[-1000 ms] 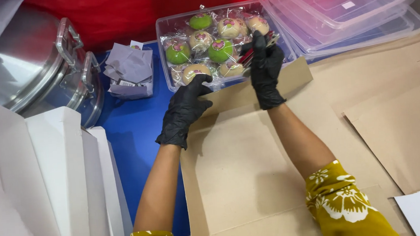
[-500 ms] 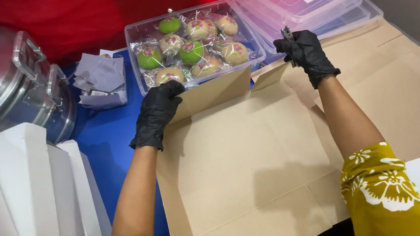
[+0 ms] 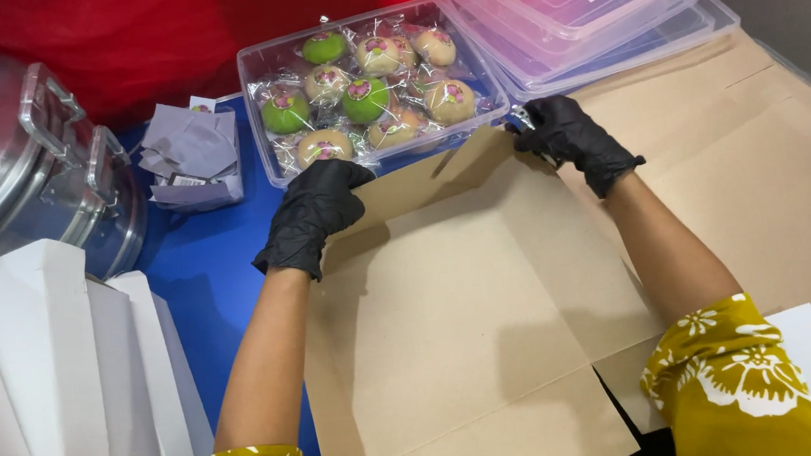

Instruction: Assembling cardboard boxes by folding and stapling, and organizing containers of packaged pastries.

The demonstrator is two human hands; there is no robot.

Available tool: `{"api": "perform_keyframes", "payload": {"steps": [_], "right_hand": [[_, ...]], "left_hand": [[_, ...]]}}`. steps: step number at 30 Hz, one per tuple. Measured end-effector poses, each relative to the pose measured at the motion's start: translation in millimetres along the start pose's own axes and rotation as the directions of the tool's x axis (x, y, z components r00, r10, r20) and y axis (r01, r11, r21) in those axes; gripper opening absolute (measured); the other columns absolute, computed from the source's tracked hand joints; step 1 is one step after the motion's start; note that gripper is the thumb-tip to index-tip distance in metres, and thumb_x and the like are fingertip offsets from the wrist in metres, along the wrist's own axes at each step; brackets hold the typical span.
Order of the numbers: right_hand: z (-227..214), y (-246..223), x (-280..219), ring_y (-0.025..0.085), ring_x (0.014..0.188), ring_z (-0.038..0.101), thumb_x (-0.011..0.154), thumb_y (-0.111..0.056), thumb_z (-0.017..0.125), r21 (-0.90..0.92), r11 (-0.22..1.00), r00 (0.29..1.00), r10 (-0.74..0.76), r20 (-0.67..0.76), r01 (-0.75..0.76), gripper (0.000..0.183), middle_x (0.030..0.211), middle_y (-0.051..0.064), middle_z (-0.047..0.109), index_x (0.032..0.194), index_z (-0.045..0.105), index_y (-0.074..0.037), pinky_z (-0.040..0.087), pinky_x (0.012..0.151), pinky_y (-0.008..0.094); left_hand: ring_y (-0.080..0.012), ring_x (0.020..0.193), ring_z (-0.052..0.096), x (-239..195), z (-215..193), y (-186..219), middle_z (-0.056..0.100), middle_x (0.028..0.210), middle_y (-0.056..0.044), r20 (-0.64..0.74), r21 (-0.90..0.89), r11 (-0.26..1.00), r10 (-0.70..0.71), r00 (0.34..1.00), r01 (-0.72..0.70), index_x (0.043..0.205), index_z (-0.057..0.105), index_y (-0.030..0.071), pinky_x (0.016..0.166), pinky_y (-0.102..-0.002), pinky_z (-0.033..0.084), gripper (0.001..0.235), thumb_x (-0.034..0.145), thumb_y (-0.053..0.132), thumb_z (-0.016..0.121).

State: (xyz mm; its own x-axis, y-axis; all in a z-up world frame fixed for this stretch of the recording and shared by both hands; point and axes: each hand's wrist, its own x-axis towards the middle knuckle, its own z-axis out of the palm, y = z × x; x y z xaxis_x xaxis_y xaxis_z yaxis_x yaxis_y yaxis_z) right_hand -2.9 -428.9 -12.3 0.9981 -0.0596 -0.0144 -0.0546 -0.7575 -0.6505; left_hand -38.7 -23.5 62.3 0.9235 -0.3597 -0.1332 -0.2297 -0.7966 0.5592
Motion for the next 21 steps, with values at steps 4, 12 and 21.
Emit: {"api": "perform_keyframes", "payload": {"steps": [4, 12, 21], "right_hand": [[9, -60, -27, 0.036, 0.104, 0.07, 0.08, -0.022, 0.079, -0.228, 0.95, 0.977, -0.213, 0.017, 0.212, 0.032, 0.098, 0.013, 0.074, 0.109, 0.072, -0.011, 0.055, 0.091, 0.048], [38, -111, -47, 0.038, 0.104, 0.07, 0.087, -0.014, 0.07, -0.343, 0.887, 0.949, -0.31, 0.059, 0.311, 0.026, 0.103, 0.012, 0.072, 0.112, 0.066, -0.015, 0.058, 0.089, 0.05], [69, -138, -42, 0.038, 0.123, 0.062, 0.09, -0.022, 0.068, -0.336, 0.91, 0.969, -0.216, 0.118, 0.244, 0.049, 0.129, 0.01, 0.066, 0.137, 0.057, -0.028, 0.053, 0.103, 0.052]], "left_hand": [[-0.0372, 0.139, 0.05, -2, -10, -1, 0.059, 0.146, -0.018, 0.175, -0.076, 0.997, 0.014, 0.985, 0.0, 0.145, 0.06, 0.015, 0.121, -0.043, 0.037, 0.069, 0.077, 0.018, 0.071], [-0.0297, 0.123, 0.063, 35, 27, -23, 0.074, 0.119, -0.011, -0.101, -0.183, 0.941, 0.269, 0.958, -0.284, 0.126, 0.072, 0.017, 0.107, -0.041, 0.048, 0.037, 0.095, 0.036, 0.07], [-0.029, 0.104, 0.071, 70, 71, -45, 0.073, 0.101, -0.007, -0.112, 0.281, 0.915, 0.33, 0.937, -0.289, 0.109, 0.073, 0.023, 0.09, -0.04, 0.06, 0.018, 0.096, 0.03, 0.063]]}}
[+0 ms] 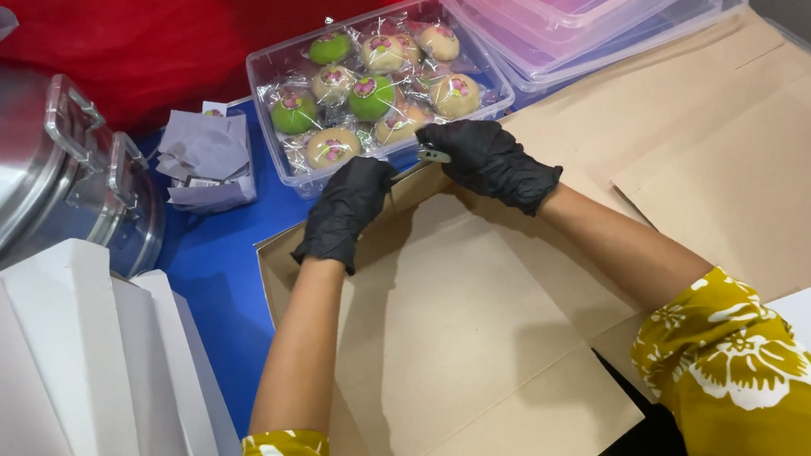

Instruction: Assembling cardboard boxes by folding and stapling, and organizing containers of packaged pastries.

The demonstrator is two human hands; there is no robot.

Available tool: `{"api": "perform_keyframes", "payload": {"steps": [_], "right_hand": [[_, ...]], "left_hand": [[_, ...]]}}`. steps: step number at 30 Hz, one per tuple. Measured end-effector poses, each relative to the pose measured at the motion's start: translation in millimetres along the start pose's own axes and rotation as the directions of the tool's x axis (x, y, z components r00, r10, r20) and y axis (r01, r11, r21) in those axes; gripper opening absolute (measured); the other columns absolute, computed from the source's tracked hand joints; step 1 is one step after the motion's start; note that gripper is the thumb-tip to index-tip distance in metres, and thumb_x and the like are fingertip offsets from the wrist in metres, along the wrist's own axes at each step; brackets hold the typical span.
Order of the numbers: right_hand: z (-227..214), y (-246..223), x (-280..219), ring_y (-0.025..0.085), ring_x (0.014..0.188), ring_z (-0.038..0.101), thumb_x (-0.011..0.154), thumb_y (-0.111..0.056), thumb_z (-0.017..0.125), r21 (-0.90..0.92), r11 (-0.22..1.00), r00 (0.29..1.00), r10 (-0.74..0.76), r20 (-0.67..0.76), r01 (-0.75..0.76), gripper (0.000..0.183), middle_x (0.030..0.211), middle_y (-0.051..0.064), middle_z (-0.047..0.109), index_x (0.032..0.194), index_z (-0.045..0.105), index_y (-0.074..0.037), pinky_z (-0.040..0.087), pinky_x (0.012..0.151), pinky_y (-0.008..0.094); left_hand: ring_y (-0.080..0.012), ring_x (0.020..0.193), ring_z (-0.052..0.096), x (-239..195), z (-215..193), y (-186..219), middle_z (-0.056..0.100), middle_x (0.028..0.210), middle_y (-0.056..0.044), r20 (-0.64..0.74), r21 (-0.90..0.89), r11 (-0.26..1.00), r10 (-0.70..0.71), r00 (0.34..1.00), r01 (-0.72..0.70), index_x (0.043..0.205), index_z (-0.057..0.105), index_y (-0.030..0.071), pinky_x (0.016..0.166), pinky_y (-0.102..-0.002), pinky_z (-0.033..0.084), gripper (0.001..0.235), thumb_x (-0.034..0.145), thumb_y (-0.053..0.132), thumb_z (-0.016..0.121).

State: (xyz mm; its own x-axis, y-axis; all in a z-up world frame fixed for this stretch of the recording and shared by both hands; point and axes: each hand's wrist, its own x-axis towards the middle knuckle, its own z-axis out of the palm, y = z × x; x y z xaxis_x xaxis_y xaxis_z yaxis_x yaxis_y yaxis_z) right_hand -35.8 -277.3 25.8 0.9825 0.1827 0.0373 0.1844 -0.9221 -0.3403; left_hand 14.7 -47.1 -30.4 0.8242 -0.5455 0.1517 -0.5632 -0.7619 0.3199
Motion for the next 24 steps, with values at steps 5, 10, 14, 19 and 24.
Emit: {"api": "perform_keyframes", "payload": {"steps": [5, 10, 14, 19, 24], "right_hand": [[20, -13, 17, 0.035, 0.124, 0.062, 0.087, -0.032, 0.073, 0.031, 0.994, 0.989, 0.106, -0.103, -0.103, 0.054, 0.132, 0.006, 0.065, 0.138, 0.057, -0.033, 0.054, 0.104, 0.048], [29, -9, 21, 0.03, 0.123, 0.064, 0.081, -0.04, 0.082, 0.161, 0.977, 0.961, 0.171, -0.218, -0.138, 0.055, 0.126, 0.005, 0.069, 0.131, 0.065, -0.023, 0.055, 0.103, 0.044], [29, 22, 32, 0.022, 0.122, 0.064, 0.088, -0.04, 0.073, 0.03, 0.998, 0.994, 0.06, -0.096, -0.057, 0.045, 0.123, -0.004, 0.066, 0.13, 0.06, -0.035, 0.056, 0.101, 0.04], [-11, 3, 16, 0.024, 0.12, 0.066, 0.082, -0.035, 0.078, 0.064, 0.992, 0.993, 0.108, 0.051, -0.111, 0.052, 0.118, -0.003, 0.07, 0.129, 0.055, -0.034, 0.055, 0.1, 0.045], [-17, 14, 8, 0.033, 0.117, 0.068, 0.086, -0.033, 0.076, -0.057, 0.998, 0.999, -0.032, 0.013, 0.032, 0.044, 0.118, 0.006, 0.072, 0.127, 0.063, -0.029, 0.056, 0.097, 0.049]], "left_hand": [[-0.04, 0.107, 0.067, -8, -16, -5, 0.071, 0.105, -0.018, 0.04, -0.137, 0.989, 0.056, 0.998, -0.05, 0.114, 0.07, 0.019, 0.092, -0.048, 0.057, 0.021, 0.095, 0.025, 0.063], [-0.0332, 0.119, 0.065, -19, -28, 33, 0.072, 0.12, -0.01, 0.021, -0.217, 0.958, -0.187, 0.982, 0.187, 0.129, 0.065, 0.025, 0.102, -0.047, 0.053, 0.037, 0.097, 0.041, 0.061], [-0.0225, 0.112, 0.07, -1, 3, 27, 0.074, 0.114, 0.003, 0.012, 0.022, 0.967, -0.253, 0.967, 0.253, 0.125, 0.065, 0.042, 0.095, -0.04, 0.057, 0.031, 0.094, 0.043, 0.065], [-0.0235, 0.115, 0.068, -7, -19, 47, 0.075, 0.114, 0.002, 0.044, -0.22, 0.913, -0.342, 0.939, 0.343, 0.118, 0.071, 0.035, 0.101, -0.038, 0.053, 0.034, 0.095, 0.053, 0.053], [-0.0265, 0.121, 0.066, -17, -31, 60, 0.075, 0.117, -0.001, 0.111, -0.25, 0.874, -0.402, 0.909, 0.417, 0.112, 0.075, 0.031, 0.108, -0.039, 0.048, 0.045, 0.093, 0.059, 0.045]]}}
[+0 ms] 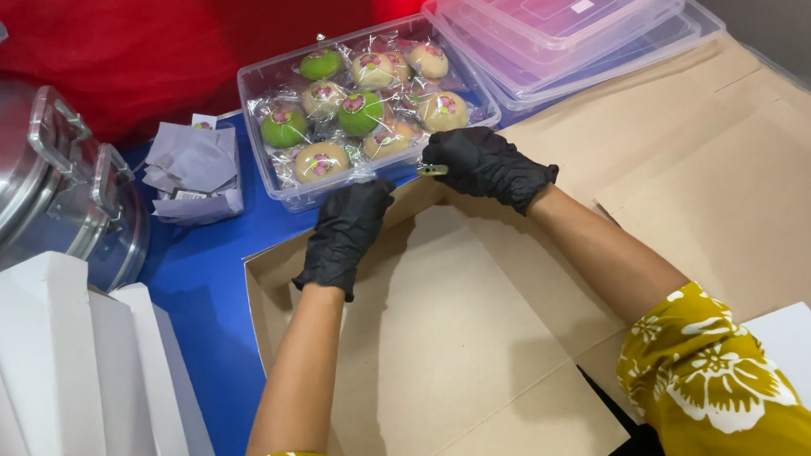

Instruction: Assembling cardboard boxes by folding and stapling, and organizing containers of packaged pastries.

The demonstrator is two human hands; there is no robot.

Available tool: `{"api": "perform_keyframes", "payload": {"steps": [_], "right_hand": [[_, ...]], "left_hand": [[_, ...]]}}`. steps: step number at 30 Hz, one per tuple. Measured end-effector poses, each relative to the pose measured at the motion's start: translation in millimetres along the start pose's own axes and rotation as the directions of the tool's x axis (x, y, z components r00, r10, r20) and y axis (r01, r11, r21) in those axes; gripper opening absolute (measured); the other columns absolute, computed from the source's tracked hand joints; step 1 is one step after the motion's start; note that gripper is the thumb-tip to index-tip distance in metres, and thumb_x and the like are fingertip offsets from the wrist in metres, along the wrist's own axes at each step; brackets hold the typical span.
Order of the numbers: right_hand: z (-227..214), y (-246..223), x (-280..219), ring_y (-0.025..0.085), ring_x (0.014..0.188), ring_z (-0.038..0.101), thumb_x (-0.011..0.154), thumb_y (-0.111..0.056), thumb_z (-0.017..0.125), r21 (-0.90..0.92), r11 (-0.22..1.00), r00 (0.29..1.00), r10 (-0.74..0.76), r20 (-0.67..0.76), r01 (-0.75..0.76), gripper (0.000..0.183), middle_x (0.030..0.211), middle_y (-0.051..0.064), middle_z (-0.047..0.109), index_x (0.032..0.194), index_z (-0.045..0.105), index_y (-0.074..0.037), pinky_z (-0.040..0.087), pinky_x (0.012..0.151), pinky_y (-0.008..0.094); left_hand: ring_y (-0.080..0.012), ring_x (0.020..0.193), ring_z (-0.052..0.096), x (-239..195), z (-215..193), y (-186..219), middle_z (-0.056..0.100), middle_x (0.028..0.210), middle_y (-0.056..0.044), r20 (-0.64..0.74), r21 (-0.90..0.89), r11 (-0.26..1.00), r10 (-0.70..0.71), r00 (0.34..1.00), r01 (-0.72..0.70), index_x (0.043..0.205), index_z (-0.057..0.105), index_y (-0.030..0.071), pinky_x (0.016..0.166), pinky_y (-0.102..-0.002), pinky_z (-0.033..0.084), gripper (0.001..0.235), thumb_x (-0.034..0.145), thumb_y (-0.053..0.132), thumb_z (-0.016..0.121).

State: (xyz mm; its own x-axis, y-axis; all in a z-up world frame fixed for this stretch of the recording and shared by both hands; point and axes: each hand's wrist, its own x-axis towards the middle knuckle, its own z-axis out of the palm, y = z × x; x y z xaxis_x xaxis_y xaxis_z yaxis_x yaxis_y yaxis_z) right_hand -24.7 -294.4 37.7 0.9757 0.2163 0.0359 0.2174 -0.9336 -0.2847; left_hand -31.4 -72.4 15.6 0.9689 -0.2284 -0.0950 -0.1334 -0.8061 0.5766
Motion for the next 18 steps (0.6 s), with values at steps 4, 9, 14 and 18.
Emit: {"api": "perform_keyframes", "payload": {"steps": [4, 9, 14, 18], "right_hand": [[2, -6, -2, 0.037, 0.115, 0.067, 0.088, -0.039, 0.077, 0.128, 0.986, 0.993, 0.111, -0.035, -0.106, 0.038, 0.115, 0.011, 0.072, 0.121, 0.067, -0.021, 0.054, 0.101, 0.05], [1, 22, 4, 0.035, 0.113, 0.068, 0.089, -0.035, 0.074, 0.01, 0.999, 0.999, -0.038, -0.025, 0.038, 0.028, 0.113, 0.008, 0.073, 0.114, 0.069, -0.024, 0.056, 0.098, 0.048], [-3, 22, 1, 0.038, 0.107, 0.07, 0.087, -0.027, 0.075, 0.008, 0.996, 0.995, -0.091, -0.031, 0.091, 0.024, 0.103, 0.012, 0.074, 0.109, 0.071, -0.019, 0.056, 0.096, 0.049], [12, 31, 19, 0.034, 0.103, 0.071, 0.087, -0.034, 0.076, 0.014, 0.998, 0.994, -0.068, -0.083, 0.069, 0.021, 0.097, 0.008, 0.074, 0.106, 0.073, -0.023, 0.057, 0.096, 0.046]], "left_hand": [[-0.0298, 0.12, 0.066, 6, 7, -6, 0.075, 0.118, -0.007, -0.021, -0.014, 1.0, 0.0, 1.0, -0.001, 0.118, 0.074, 0.026, 0.108, -0.04, 0.048, 0.045, 0.098, 0.056, 0.046], [-0.0342, 0.12, 0.065, 13, 17, -21, 0.074, 0.122, -0.008, -0.04, 0.02, 0.997, 0.073, 0.997, -0.072, 0.125, 0.073, 0.025, 0.106, -0.045, 0.05, 0.04, 0.1, 0.047, 0.052], [-0.0268, 0.121, 0.064, 25, 7, -25, 0.072, 0.125, 0.002, -0.012, 0.103, 0.988, 0.118, 0.993, -0.116, 0.127, 0.068, 0.035, 0.105, -0.041, 0.051, 0.039, 0.1, 0.051, 0.045], [-0.0223, 0.12, 0.065, 50, 25, -57, 0.071, 0.124, 0.005, -0.041, 0.274, 0.945, 0.2, 0.979, -0.181, 0.129, 0.065, 0.039, 0.104, -0.039, 0.052, 0.032, 0.103, 0.046, 0.048]]}}
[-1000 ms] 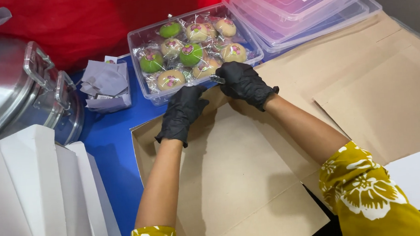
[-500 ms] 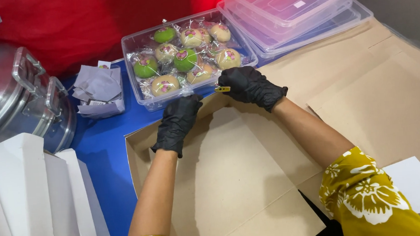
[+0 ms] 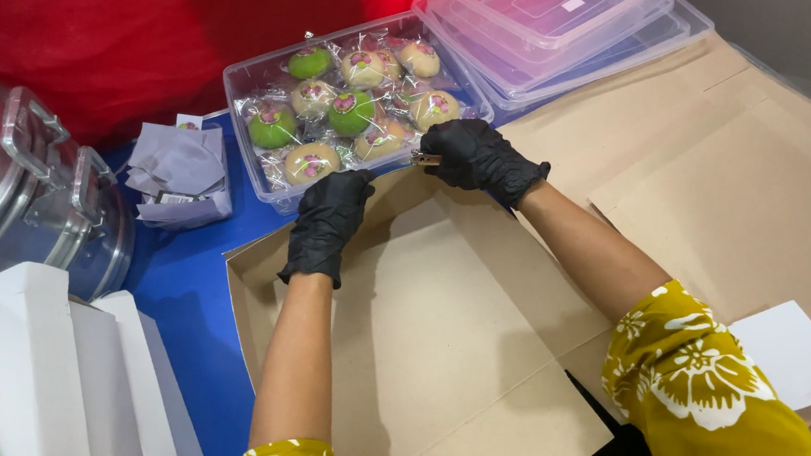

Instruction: Assembling cardboard boxes by folding and stapling, and organizing containers of packaged pastries.

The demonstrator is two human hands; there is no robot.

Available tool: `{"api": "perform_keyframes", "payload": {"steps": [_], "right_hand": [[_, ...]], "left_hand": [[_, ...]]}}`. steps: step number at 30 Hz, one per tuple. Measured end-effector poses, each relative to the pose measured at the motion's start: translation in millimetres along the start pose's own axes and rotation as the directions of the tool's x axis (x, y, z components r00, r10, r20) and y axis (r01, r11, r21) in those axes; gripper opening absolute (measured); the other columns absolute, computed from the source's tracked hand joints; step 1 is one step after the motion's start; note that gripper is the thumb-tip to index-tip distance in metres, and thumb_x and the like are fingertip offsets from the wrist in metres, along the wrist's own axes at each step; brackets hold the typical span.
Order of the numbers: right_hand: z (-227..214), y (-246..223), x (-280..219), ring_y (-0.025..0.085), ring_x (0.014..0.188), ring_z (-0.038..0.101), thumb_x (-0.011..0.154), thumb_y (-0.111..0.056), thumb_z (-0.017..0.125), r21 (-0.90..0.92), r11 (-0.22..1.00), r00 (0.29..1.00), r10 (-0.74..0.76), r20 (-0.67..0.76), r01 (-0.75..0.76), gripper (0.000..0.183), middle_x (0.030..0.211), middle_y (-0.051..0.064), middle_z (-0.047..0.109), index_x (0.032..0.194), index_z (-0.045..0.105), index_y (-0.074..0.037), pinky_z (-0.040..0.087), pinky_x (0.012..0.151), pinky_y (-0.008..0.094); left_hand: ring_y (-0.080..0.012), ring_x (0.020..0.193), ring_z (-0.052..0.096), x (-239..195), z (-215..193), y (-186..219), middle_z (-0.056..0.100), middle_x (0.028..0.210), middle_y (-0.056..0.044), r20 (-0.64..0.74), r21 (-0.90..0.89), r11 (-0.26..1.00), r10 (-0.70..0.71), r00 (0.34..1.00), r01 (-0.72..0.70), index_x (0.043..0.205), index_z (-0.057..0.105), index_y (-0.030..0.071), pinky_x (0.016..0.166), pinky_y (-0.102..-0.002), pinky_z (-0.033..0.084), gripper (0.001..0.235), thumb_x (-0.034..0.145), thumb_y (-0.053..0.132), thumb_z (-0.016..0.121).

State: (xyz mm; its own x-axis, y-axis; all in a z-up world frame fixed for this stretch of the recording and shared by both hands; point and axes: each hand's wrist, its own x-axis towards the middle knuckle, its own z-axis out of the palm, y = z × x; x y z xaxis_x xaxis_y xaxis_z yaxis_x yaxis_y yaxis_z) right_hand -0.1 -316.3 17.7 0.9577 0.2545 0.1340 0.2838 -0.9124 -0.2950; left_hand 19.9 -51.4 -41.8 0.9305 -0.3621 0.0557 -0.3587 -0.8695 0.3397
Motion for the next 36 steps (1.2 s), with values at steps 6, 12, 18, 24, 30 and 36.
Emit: {"api": "perform_keyframes", "payload": {"steps": [6, 12, 18, 24, 30, 36], "right_hand": [[14, 19, 6, 0.029, 0.096, 0.072, 0.086, -0.042, 0.078, 0.013, 0.998, 0.996, -0.061, -0.07, 0.062, 0.022, 0.084, -0.001, 0.072, 0.094, 0.068, -0.024, 0.057, 0.09, 0.044], [10, 28, 1, 0.034, 0.098, 0.072, 0.079, -0.043, 0.082, 0.047, 0.998, 0.998, 0.05, -0.039, -0.048, 0.028, 0.084, 0.007, 0.074, 0.092, 0.074, -0.02, 0.057, 0.091, 0.048], [21, 30, 1, 0.037, 0.1, 0.07, 0.082, -0.042, 0.079, 0.035, 0.996, 0.995, 0.078, -0.065, -0.076, 0.025, 0.089, 0.01, 0.074, 0.092, 0.074, -0.02, 0.056, 0.092, 0.049], [16, 27, -2, 0.033, 0.098, 0.072, 0.083, -0.046, 0.078, 0.084, 0.99, 0.992, 0.119, -0.032, -0.116, 0.026, 0.083, 0.006, 0.074, 0.091, 0.074, -0.022, 0.056, 0.093, 0.047], [-6, 19, -1, 0.023, 0.075, 0.073, 0.088, -0.039, 0.078, 0.516, 0.85, 0.97, 0.199, -0.136, -0.102, 0.026, 0.063, 0.004, 0.07, 0.079, 0.073, -0.015, 0.056, 0.081, 0.037], [-70, -32, -12, 0.032, 0.058, 0.072, 0.077, -0.015, 0.077, 0.935, -0.332, 0.677, 0.717, 0.165, 0.123, 0.029, 0.068, 0.03, 0.069, 0.075, 0.069, 0.013, 0.062, 0.059, 0.039]], "left_hand": [[-0.0237, 0.105, 0.071, -11, 1, 9, 0.074, 0.107, 0.002, -0.143, 0.025, 0.996, 0.09, 0.986, -0.087, 0.123, 0.064, 0.033, 0.092, -0.041, 0.058, 0.025, 0.101, 0.035, 0.054], [-0.0266, 0.108, 0.07, -7, 1, 12, 0.074, 0.108, 0.0, -0.121, -0.101, 0.989, 0.1, 0.988, -0.112, 0.124, 0.064, 0.033, 0.093, -0.044, 0.058, 0.025, 0.101, 0.036, 0.054], [-0.0222, 0.099, 0.072, -4, 10, 44, 0.072, 0.102, 0.002, -0.275, 0.132, 0.968, 0.245, 0.93, -0.216, 0.121, 0.062, 0.031, 0.084, -0.04, 0.06, 0.026, 0.095, 0.034, 0.063], [-0.0227, 0.1, 0.071, 27, 56, 35, 0.069, 0.101, 0.002, -0.333, 0.177, 0.952, 0.296, 0.895, -0.249, 0.117, 0.061, 0.03, 0.083, -0.039, 0.061, 0.023, 0.095, 0.032, 0.064], [-0.0179, 0.092, 0.072, 34, 69, 28, 0.066, 0.097, 0.006, -0.41, 0.227, 0.947, 0.303, 0.86, -0.225, 0.114, 0.061, 0.035, 0.073, -0.034, 0.06, 0.021, 0.093, 0.038, 0.066], [-0.0171, 0.094, 0.071, 39, 74, 22, 0.066, 0.097, 0.006, -0.45, 0.186, 0.946, 0.323, 0.833, -0.266, 0.115, 0.061, 0.035, 0.074, -0.033, 0.06, 0.02, 0.096, 0.038, 0.066]]}}
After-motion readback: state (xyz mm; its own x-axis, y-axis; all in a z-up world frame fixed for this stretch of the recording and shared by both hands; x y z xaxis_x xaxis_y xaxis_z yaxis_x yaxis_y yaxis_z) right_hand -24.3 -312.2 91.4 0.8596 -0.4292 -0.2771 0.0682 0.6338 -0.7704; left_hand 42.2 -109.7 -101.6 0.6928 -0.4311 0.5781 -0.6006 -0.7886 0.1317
